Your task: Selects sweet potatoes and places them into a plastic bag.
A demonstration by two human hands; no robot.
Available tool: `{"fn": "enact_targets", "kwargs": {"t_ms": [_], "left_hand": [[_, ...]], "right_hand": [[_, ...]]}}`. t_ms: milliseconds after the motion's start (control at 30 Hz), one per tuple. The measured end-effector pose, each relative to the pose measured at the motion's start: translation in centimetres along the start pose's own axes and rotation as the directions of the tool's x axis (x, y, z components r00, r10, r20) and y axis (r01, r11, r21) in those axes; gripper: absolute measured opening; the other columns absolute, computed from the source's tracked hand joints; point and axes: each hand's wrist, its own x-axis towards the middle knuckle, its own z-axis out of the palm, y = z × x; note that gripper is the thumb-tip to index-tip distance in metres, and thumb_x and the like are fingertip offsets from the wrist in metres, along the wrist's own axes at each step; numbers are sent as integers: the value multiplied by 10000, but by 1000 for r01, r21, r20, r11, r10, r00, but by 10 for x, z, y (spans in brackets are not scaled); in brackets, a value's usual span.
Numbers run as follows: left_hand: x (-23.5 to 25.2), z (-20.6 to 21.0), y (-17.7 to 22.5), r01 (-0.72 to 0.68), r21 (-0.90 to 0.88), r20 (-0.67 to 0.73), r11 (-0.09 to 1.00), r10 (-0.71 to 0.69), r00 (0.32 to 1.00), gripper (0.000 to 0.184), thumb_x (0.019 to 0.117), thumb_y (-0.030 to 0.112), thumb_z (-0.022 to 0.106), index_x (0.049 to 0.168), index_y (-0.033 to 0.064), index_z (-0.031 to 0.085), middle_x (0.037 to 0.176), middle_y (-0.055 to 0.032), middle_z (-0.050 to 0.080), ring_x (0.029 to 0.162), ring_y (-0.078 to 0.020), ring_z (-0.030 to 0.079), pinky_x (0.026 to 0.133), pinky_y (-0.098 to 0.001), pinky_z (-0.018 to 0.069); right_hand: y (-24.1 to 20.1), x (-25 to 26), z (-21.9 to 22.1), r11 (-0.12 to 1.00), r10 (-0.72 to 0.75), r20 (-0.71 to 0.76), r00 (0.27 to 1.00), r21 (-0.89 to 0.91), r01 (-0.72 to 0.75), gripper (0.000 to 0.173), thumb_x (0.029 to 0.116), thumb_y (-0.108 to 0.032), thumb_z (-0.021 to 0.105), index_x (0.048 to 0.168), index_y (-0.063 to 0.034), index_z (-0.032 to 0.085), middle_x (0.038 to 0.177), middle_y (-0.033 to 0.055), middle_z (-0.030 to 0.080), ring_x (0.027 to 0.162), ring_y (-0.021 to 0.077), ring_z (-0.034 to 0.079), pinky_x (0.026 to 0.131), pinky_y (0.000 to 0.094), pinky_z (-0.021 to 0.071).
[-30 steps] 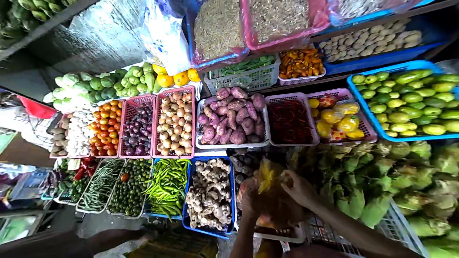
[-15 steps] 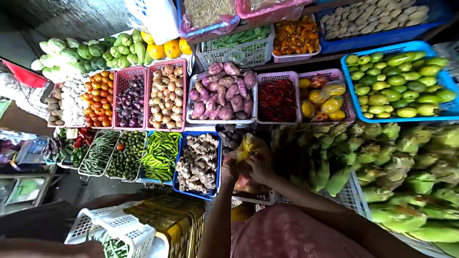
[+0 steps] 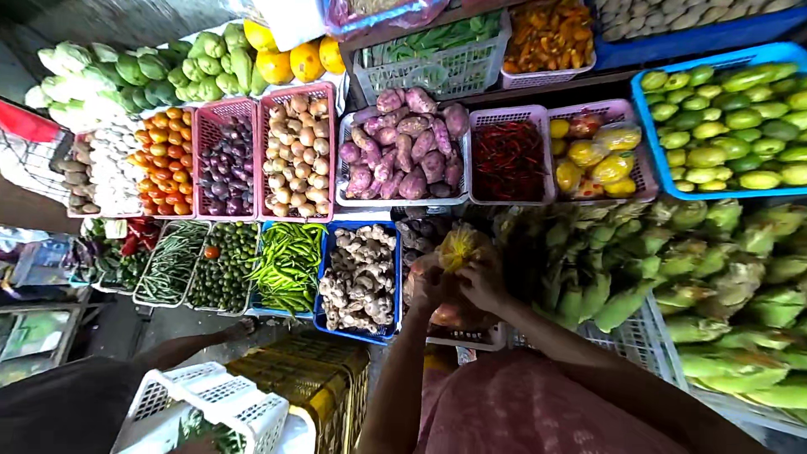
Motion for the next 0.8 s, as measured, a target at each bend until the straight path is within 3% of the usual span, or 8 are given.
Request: {"fn": "enact_targets", "kwargs": {"t_ms": [167,267,367,467,567,667,800], "left_hand": [[9,-9,-2,-46,101,89,994,37,995,350,1069,237,518,1159,-74,651,1035,-222,685,969,-288,665,919,-460,518],[19,-16,-5,-78,30,179,997,71,981,331,1040,220,574,1154,-85,635,1019,-202,666,929,-240,640,888,-408,522],[26,-24,-1,-79,86,309,993,49,950,348,997,210,650,1185,-82,639,1063,-210,676,962,-237,654,912,-397,530],[34,-26,5,-81,214,399,973,-12,917,396,1025,291,614,1185,-70,648,1064,-214,676,970,-265,654,926,-441,520],[36,-23,1,-65,87,308,994,35,951,341,1021,252,604,1112,-71,668,966,-173,680,874,-217,653,856,-410,539],[36,-23,-6,27,-137,215,990,3,977,272,1024,175,598,1136,-66,656,992,-149,680,891,-172,647,866,-375,540],[40,-19,-5,27,-86,223,996,-8,975,300,1053,208,557,1125,-63,664,976,-146,686,877,-170,644,861,-377,532]], "right_hand": [[-4,-5,3,987,-23,-37,999,156,29,321,1045,-153,561,1266,57,660,1334,276,606,1267,372,584,1117,471,434],[-6,-4,3,995,19,-4,1000,101,-18,439,962,-205,690,1315,50,631,1418,268,554,1322,405,536,1133,537,405],[-8,4,4,996,60,2,998,58,-60,351,940,-160,691,1235,30,685,1374,272,568,1278,436,542,1084,577,422],[3,3,6,985,6,-60,998,173,5,285,949,-132,659,1142,71,709,1302,290,604,1230,423,574,1073,551,437],[12,3,9,974,-33,-145,989,216,64,307,963,-154,645,1129,98,698,1270,301,628,1229,431,581,1094,545,426],[7,11,5,978,-27,-133,991,202,54,347,965,-158,647,1200,95,679,1307,304,612,1268,438,557,1122,534,402],[13,18,4,982,-44,-91,995,180,60,377,963,-212,667,1230,54,686,1333,288,606,1279,425,556,1119,543,405]]}}
